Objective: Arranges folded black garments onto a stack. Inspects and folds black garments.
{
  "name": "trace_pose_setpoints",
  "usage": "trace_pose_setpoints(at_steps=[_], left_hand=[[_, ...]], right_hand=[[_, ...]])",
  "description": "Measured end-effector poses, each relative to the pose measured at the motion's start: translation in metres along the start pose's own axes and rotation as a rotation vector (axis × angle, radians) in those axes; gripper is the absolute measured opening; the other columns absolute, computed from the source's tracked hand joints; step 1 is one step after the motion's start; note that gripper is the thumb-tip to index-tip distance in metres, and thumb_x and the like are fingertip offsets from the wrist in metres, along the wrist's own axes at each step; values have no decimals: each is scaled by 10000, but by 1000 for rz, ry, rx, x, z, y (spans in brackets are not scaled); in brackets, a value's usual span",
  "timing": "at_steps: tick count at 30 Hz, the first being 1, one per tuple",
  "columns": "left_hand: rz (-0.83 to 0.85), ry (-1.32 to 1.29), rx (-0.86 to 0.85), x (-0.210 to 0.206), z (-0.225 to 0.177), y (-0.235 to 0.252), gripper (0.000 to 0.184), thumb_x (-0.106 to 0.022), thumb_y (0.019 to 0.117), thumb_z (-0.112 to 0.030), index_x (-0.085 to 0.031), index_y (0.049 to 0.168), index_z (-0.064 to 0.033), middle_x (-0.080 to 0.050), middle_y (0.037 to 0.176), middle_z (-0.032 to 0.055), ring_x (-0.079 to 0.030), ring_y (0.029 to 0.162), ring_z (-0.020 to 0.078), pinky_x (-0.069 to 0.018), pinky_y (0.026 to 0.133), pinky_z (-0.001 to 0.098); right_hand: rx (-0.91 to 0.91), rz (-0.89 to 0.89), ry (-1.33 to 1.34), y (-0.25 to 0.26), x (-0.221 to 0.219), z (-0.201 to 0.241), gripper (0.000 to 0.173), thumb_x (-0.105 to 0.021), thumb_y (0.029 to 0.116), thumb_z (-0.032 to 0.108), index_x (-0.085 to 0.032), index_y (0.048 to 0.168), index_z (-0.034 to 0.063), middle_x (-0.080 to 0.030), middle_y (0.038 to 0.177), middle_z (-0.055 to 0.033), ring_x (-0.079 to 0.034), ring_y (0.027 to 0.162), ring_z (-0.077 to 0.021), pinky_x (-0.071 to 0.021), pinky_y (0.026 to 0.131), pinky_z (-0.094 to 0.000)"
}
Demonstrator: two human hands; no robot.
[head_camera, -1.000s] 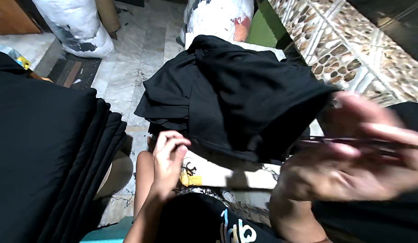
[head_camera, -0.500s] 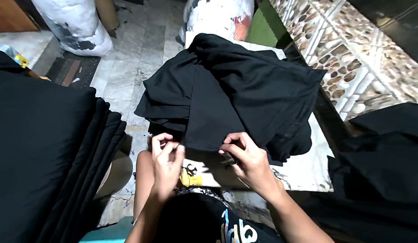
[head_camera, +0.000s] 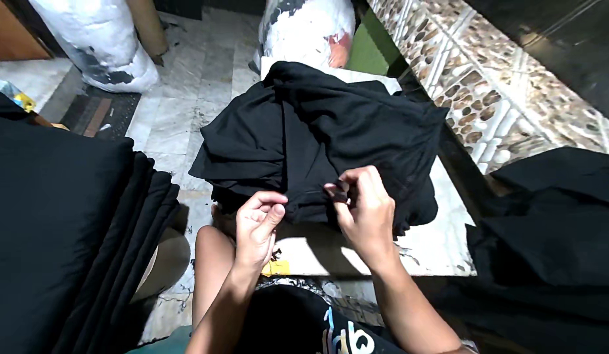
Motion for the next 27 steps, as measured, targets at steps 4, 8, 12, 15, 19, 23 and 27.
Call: trace_pose_setpoints(at_steps=[4, 8, 12, 15, 19, 23, 27], left_hand=[[64, 342, -220, -2, -26, -13, 201, -595, 1002, -399, -642, 861, -264, -662, 870, -176, -631, 854, -73, -533, 760, 141], [199, 429, -283, -18, -32, -28, 259, -538, 1039, -391, -633, 890, -201, -647, 1024, -152, -617, 966, -77, -536, 805, 127], [211, 577, -351, -25, -31, -32, 315, -555, 1035, -374, -590, 856, -117, -663, 1009, -98, -600, 1031, -86, -507, 881, 119], [195, 564, -363, -23, -32, -32, 295, -601, 1002, -426, -592, 896, -151, -658, 1032, -110, -605, 1047, -72, -512, 877, 128], [53, 462, -287, -8, -30, -26, 301, -763, 867, -61, -612, 1105, -167, -716, 1053, -140, -685, 953, -22, -589, 863, 205], [90, 508, -330, -12, -37, -27, 89, -597, 1018, -188, -621, 935, -167, -706, 1002, -158, -659, 923, -77, -562, 780, 134], [250, 729, -418, -30, -39, -41, 289, -566, 1045, -278, -584, 889, -35, -683, 1021, 15, -630, 1047, -30, -525, 901, 139]], right_hand=[[81, 94, 210, -33, 1, 35, 326, -516, 1052, 289, -563, 1138, -22, -664, 967, -163, -640, 820, -192, -510, 722, -304], [149, 156, 273, -48, -3, 51, 210, -515, 1033, 183, -541, 1087, -18, -638, 830, -111, -612, 700, -79, -501, 662, -146], [133, 133, 264, -41, -7, 55, 204, -512, 1035, 172, -548, 1068, -27, -620, 744, -79, -575, 608, -70, -471, 580, -153], [107, 113, 226, -35, -7, 54, 229, -465, 1040, 174, -578, 1033, -25, -583, 677, -59, -536, 544, -87, -438, 515, -189], [65, 151, 281, -40, -11, 47, 262, -495, 1046, 200, -560, 1076, -52, -589, 725, -69, -554, 593, -76, -469, 568, -180], [74, 195, 351, -51, -11, 51, 244, -536, 1027, 197, -529, 1096, -37, -608, 757, -74, -575, 629, -50, -484, 608, -141], [80, 175, 336, -49, -10, 54, 228, -532, 1037, 191, -524, 1085, -31, -585, 753, -69, -557, 638, -39, -470, 631, -116]])
Point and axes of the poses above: each hand's wrist, its own y-axis towards the middle knuckle, its own x-axis out of the back of the hand, z = x × y, the point moved 9 cm from there along y, towards the middle knuckle
